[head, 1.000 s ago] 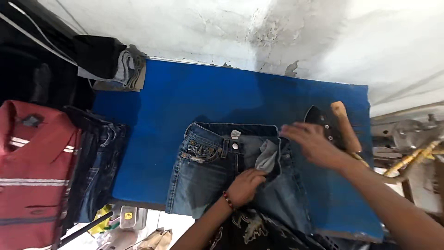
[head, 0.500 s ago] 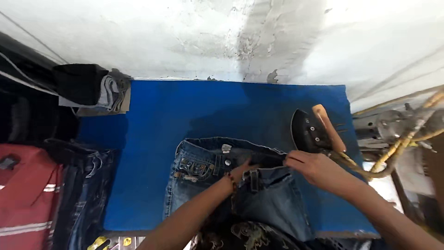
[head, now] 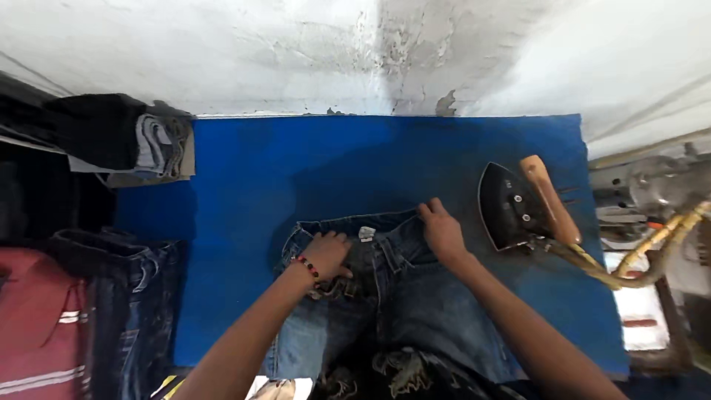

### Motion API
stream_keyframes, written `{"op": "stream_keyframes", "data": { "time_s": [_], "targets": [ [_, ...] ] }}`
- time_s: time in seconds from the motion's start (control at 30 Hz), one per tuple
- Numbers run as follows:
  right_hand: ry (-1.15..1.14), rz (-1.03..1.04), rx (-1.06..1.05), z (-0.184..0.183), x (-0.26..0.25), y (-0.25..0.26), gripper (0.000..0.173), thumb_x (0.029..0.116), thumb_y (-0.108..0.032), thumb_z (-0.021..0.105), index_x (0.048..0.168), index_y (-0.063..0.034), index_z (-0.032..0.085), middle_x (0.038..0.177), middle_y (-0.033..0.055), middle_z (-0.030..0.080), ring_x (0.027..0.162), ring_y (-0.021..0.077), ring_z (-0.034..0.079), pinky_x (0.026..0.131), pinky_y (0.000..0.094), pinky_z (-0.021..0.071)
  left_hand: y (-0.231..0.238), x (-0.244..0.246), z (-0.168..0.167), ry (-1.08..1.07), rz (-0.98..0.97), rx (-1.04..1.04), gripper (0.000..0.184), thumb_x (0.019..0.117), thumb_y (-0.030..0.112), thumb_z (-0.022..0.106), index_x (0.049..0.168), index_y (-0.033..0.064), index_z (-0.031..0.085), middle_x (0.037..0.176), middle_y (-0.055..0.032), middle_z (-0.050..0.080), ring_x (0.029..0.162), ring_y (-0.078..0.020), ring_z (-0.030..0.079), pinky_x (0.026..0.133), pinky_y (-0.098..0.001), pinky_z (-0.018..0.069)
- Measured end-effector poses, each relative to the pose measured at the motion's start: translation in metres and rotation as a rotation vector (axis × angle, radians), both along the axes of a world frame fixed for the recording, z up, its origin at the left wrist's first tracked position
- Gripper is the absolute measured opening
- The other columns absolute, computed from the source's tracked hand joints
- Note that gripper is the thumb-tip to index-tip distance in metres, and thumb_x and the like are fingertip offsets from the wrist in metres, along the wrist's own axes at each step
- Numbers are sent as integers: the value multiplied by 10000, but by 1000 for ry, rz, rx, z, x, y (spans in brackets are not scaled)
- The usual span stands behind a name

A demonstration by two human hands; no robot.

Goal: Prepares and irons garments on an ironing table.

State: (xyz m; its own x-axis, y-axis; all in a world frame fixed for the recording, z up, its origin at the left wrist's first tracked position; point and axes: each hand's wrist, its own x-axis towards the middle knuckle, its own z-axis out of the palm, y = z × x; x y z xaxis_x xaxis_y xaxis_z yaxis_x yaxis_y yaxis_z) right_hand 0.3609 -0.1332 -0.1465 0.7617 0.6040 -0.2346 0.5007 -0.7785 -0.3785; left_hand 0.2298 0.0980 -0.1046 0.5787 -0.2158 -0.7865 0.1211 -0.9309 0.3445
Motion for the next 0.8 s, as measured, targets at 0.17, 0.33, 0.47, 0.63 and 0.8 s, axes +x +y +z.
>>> {"op": "stream_keyframes", "data": {
  "time_s": [0.17,0.33,0.47,0.63,0.8],
  "targets": [
    [143,450,60,19,-22,22,321,1035,-141,572,1341,-71,637,1435,175,580,1339,417,517,1061,684,353,1,-15,8,13,15,8,512,980,342,691,1315,-37,612,1318,-258,629,1321,-433,530,1142,-641,309],
    [314,507,71,22,-16,11,277,997,-170,660,1153,56,692,1117,245,689,1168,453,604,1052,708,319,16,-30,15,-624,276,0,210,977,188,680,1033,-6,737,1072,-187,733,1135,-390,653,1044,-621,400],
    [-144,377,573,-11,-39,4,96,936,-66,631,945,-51,725,914,125,707,920,334,676,909,613,434,2,-47,-56,-1018,503,126,150,937,111,687,936,-29,738,1018,-216,738,1078,-447,679,968,-679,438],
    [-78,353,281,-30,-31,29,212,982,-147,665,1114,13,712,1187,230,688,1183,442,627,1041,676,399,-11,-36,-79,-1080,591,190,217,955,156,688,1084,-10,742,1169,-205,720,1226,-425,627,1090,-694,351],
    [-303,-115,8,68,48,-69,689,906,-263,787,1439,62,495,1496,352,441,1369,597,408,1047,806,309,14,-143,-45,-1098,1003,275,316,1000,207,612,1151,-52,712,1256,-278,654,1226,-476,588,1066,-614,436]
  ]
}}
